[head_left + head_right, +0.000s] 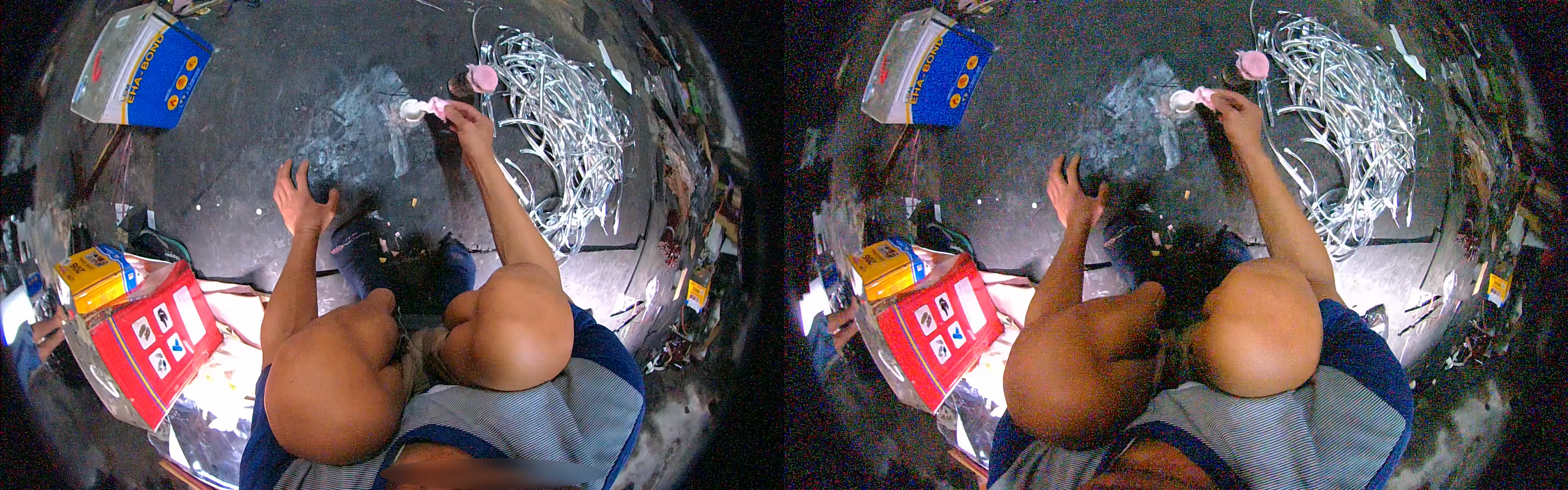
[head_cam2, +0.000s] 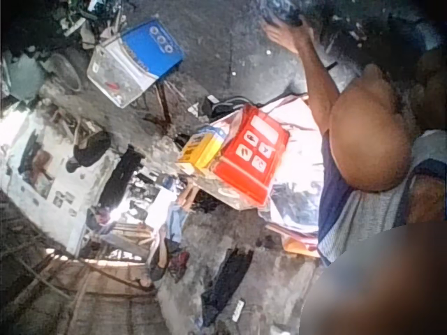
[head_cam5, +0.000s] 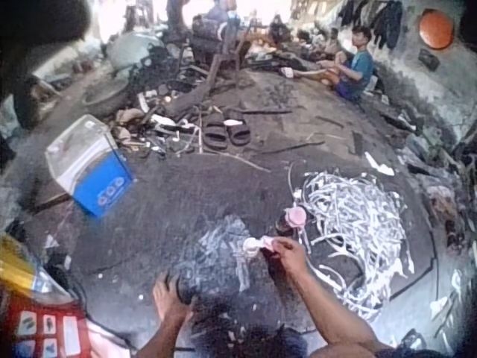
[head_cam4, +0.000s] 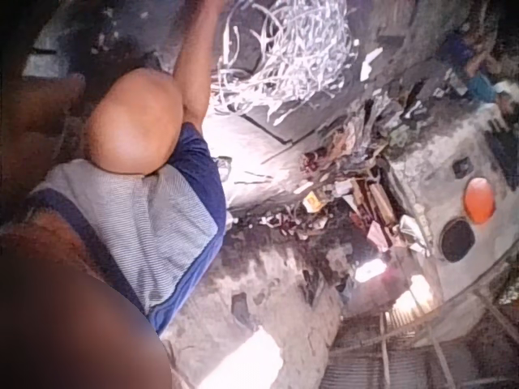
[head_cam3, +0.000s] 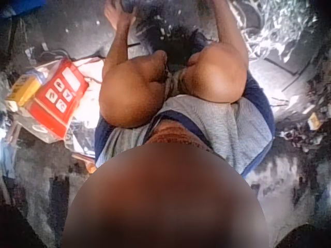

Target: The person sits on the floor and wraps a small jar with a pink cloth, securing it with a rubber band. They then use scissors to trim the excess cloth around the jar.

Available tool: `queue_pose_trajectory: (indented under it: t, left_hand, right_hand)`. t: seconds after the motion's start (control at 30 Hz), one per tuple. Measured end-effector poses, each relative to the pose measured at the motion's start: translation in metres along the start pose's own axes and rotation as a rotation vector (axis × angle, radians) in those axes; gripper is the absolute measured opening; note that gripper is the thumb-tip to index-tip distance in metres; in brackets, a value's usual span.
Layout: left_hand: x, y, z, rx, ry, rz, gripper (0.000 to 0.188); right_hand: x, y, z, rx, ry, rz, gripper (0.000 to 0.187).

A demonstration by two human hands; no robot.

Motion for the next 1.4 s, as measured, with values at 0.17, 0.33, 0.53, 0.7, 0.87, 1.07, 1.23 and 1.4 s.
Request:
queue_pose_trajectory:
  t: [0.17,0.33,0.53,0.7,0.87,1.07,1.23,1.4]
  left_hand:
    - [-0.001,0.001,0.003,-0.021,-0.019,0.03,0.084]
    - [0.005,0.001,0.005,-0.045,-0.022,0.039,0.085]
    - [0.005,0.001,0.006,-0.067,-0.04,0.046,0.084]
    - [0.004,0.0,0.006,-0.084,-0.076,0.056,0.083]
    - [0.006,-0.001,0.006,-0.097,-0.082,0.052,0.084]
    - [0.005,0.0,0.006,-0.066,-0.063,0.035,0.085]
    - [0.004,0.002,0.007,-0.055,-0.046,0.036,0.086]
    - [0.002,0.0,0.007,-0.066,-0.072,0.033,0.085]
  right_hand:
    - [-0.005,0.003,0.021,-0.041,-0.225,-0.326,0.018]
    - [0.02,-0.011,0.044,0.032,-0.661,-0.593,0.016]
    - [0.0,0.025,0.031,0.395,-0.33,0.061,0.016]
    - [-0.023,0.04,0.039,0.265,-0.213,0.202,0.019]
    - [-0.022,0.028,0.045,0.025,-0.534,-0.449,0.018]
    - [0.003,-0.012,0.052,0.175,-0.618,-0.819,0.018]
    - [0.004,-0.003,0.048,0.155,-0.525,-0.68,0.02]
    - [-0.011,0.004,0.062,0.059,-0.673,-0.496,0.023]
Point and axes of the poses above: each hand's wrist, its own y-axis towards the middle knuckle, its own z-axis out of the palm, x = y × z, the point moved 5 cm from there along y, towards the middle knuckle, and after that the axes turned 14 degrees about -x, right-handed, at the moved point
